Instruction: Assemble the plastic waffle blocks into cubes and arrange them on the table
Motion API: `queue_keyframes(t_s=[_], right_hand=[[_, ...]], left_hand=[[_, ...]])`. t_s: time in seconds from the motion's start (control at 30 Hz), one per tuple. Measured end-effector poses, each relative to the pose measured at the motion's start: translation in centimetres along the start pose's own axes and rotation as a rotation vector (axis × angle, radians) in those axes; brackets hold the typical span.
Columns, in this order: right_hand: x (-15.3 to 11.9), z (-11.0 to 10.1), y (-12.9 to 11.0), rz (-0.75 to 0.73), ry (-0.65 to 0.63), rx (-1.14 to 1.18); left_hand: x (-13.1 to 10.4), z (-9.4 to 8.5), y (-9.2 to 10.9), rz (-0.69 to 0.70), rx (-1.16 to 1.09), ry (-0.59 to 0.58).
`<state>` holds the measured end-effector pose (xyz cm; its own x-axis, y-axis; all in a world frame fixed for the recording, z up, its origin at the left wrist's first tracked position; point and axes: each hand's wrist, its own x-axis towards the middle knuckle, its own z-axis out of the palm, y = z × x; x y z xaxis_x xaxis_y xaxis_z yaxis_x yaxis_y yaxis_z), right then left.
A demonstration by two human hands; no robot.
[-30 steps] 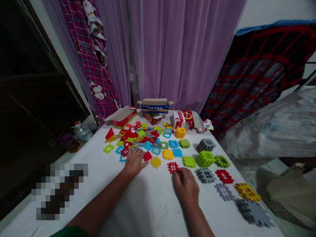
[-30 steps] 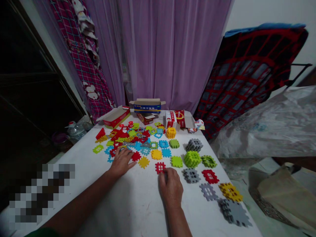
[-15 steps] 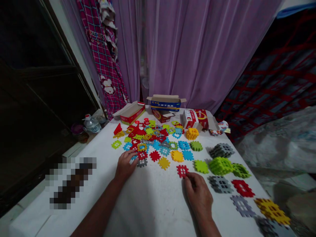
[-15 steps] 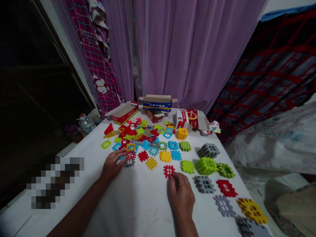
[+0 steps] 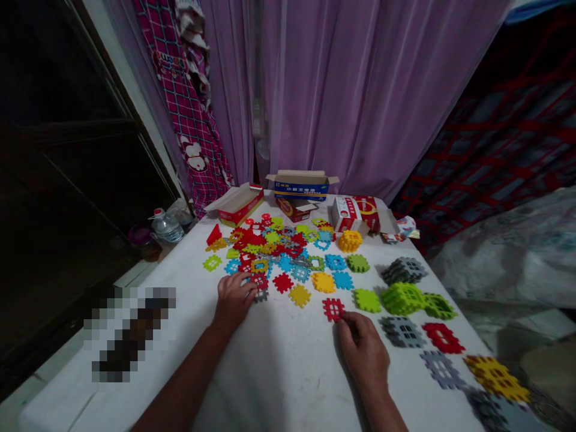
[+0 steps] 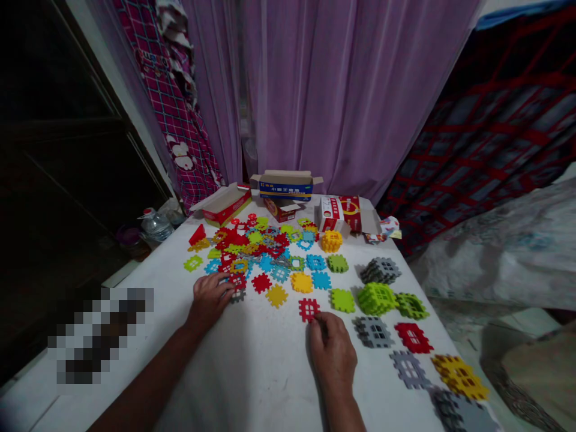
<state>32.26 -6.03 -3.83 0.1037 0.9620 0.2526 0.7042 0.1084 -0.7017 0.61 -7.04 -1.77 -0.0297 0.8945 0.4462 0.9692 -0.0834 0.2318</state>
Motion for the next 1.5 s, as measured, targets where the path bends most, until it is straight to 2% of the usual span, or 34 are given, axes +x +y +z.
queue_keyframes(t_s=[0.13,0.23,0.33,0.43,0.57,0.63,0.7,0.77,0.87,0.97,1.07,1.23,1.5], right_hand=[[-0.1,0.1,0.1,-0.006,0.023,0.016],[0.0,0.2,0.3,-0.012,0.032,0.013],[0.1,0.3,0.3,-0.021,0.043,0.003],[0.0,0.4,0.3,-0.024,0.070,0.007],[0.0,0.3,0.5,-0.038,0.128,0.057],[0.0,0.4,0.4,-0.039,0.169,0.071],[-0.1,0.5,0.1,-0.046,0.210,0.068],[-0.3,0.8,-0.6,-0.075,0.238,0.058],[-1.2,1.7,-2.1,-0.204,0.234,0.049],[-2.2,2.7,-3.5,-0.361,0.237,0.032],[-2.7,3.4,-4.4,-0.430,0.245,0.009],[-2.7,3.2,-5.0,-0.464,0.191,-0.030],[-2.9,2.9,-5.9,-0.422,0.113,-0.085]], left_hand=[[0.0,0.2,-0.4,0.025,-0.023,-0.013],[0.4,0.3,-0.5,-0.009,-0.014,-0.030],[1.3,0.0,-0.3,-0.025,-0.006,-0.101],[2.1,-0.6,-0.3,0.030,-0.007,-0.146],[2.7,-1.6,-0.6,0.102,-0.075,-0.078],[3.0,-1.9,-0.4,0.066,-0.179,0.006],[3.2,-1.7,0.4,-0.035,-0.362,0.039],[3.4,-1.1,1.8,-0.205,-0.611,-0.054],[3.3,0.0,4.3,-0.440,-0.945,-0.357],[2.6,0.9,6.1,-0.499,-1.086,-0.556],[2.1,1.2,6.8,-0.464,-1.112,-0.597],[2.0,1.6,6.7,-0.399,-1.114,-0.628],[2.2,2.5,6.9,-0.344,-1.097,-0.665]])
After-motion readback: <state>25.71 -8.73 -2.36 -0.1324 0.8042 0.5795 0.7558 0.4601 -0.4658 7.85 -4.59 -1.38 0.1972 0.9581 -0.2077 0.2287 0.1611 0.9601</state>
